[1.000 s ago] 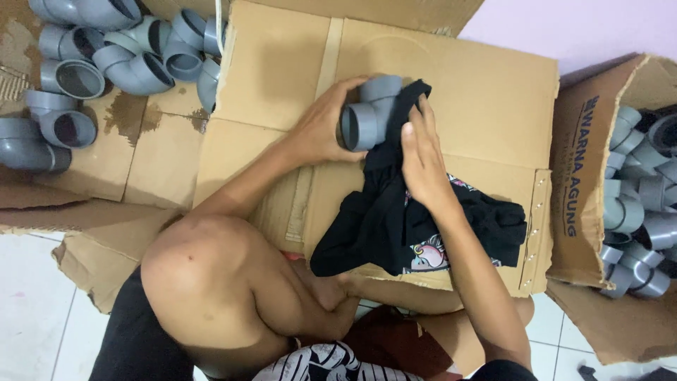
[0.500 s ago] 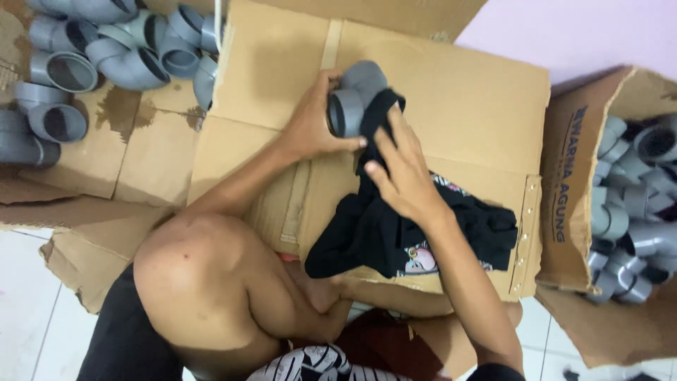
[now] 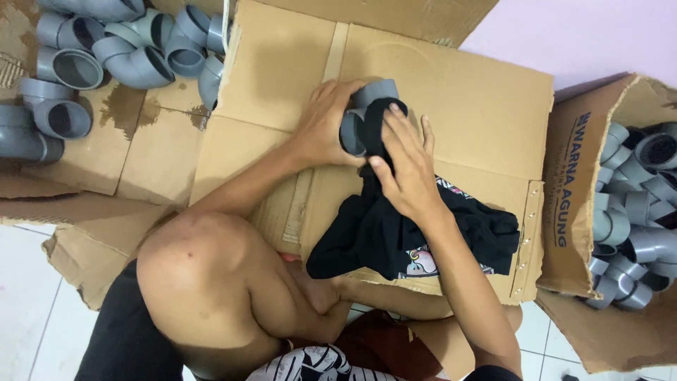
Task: The person sits on the floor and wipes a gray plastic pipe elbow with a black cloth. They rotate the fitting to clean different sides and then place it into a cardboard box filled with similar fittings.
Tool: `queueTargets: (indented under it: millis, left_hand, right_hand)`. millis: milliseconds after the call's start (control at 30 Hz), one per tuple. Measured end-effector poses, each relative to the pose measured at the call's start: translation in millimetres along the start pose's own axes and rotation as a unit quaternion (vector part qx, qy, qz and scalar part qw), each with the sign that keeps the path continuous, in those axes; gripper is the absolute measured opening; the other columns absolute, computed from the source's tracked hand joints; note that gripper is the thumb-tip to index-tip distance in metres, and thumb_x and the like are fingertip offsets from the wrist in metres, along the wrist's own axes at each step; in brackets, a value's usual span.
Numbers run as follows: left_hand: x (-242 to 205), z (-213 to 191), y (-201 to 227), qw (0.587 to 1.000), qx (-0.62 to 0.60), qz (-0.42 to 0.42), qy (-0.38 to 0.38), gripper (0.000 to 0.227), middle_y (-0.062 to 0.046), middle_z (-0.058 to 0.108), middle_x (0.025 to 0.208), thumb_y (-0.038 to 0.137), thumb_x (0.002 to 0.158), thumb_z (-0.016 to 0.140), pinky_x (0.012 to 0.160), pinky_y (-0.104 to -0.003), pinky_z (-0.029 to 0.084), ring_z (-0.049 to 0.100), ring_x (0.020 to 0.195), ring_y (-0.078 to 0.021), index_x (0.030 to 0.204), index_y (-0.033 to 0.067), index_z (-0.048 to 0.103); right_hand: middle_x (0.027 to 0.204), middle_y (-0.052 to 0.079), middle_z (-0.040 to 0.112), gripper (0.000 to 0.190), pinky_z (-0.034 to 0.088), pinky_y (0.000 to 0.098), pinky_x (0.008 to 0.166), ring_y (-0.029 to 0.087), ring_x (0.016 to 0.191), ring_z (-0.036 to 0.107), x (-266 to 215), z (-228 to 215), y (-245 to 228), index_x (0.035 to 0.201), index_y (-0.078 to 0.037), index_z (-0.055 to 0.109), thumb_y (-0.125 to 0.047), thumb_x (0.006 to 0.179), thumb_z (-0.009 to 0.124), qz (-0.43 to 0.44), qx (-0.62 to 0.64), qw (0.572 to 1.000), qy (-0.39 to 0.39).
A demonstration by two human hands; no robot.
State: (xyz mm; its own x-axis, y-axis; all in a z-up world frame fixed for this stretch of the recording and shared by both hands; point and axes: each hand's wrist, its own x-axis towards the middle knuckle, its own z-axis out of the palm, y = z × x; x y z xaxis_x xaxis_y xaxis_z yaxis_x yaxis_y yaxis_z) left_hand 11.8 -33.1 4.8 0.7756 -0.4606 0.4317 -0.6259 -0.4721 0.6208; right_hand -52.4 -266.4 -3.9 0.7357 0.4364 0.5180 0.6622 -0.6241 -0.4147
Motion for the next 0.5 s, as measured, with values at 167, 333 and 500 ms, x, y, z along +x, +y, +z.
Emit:
queueTargets:
  millis: [167, 333, 500]
  left_hand:
    - [-4, 6, -1, 0.999, 0.022, 0.046, 0.005, 0.13, -0.017, 0.066, 0.132, 0.062, 0.059, 0.105, 0.128, -0.063, 0.029, 0.057, 0.133, -0.0356, 0.161, 0.0059, 0.048]
    - [-5, 11, -4, 0.995, 0.063, 0.075, 0.006, 0.133, -0.016, 0.066, 0.133, 0.064, 0.056, 0.103, 0.127, -0.063, 0.033, 0.058, 0.133, -0.0344, 0.163, 0.0071, 0.048]
    - [-1, -1, 0, 0.999, -0.026, 0.012, 0.014, 0.136, -0.024, 0.066, 0.141, 0.055, 0.055, 0.11, 0.129, -0.062, 0.032, 0.061, 0.136, -0.0419, 0.163, 0.0036, 0.045]
  right_hand:
    - [0.161, 0.019, 0.062, 0.058, 0.009, 0.0688, 0.135, 0.038, 0.16, 0.048, -2, -1, -9, 0.15, -0.005, 0.068, -0.049, 0.114, 0.059, -0.048, -0.022, 0.998, -0.018]
    - [0.158, 0.02, 0.065, 0.049, 0.003, 0.0681, 0.133, 0.038, 0.159, 0.05, -1, -4, -1, 0.147, -0.003, 0.07, -0.04, 0.117, 0.06, -0.04, -0.02, 0.999, -0.014]
    - [0.159, 0.019, 0.062, 0.05, 0.008, 0.0666, 0.134, 0.038, 0.158, 0.048, 2, -10, -4, 0.149, -0.002, 0.066, -0.039, 0.118, 0.053, 0.034, 0.029, 0.999, 0.02]
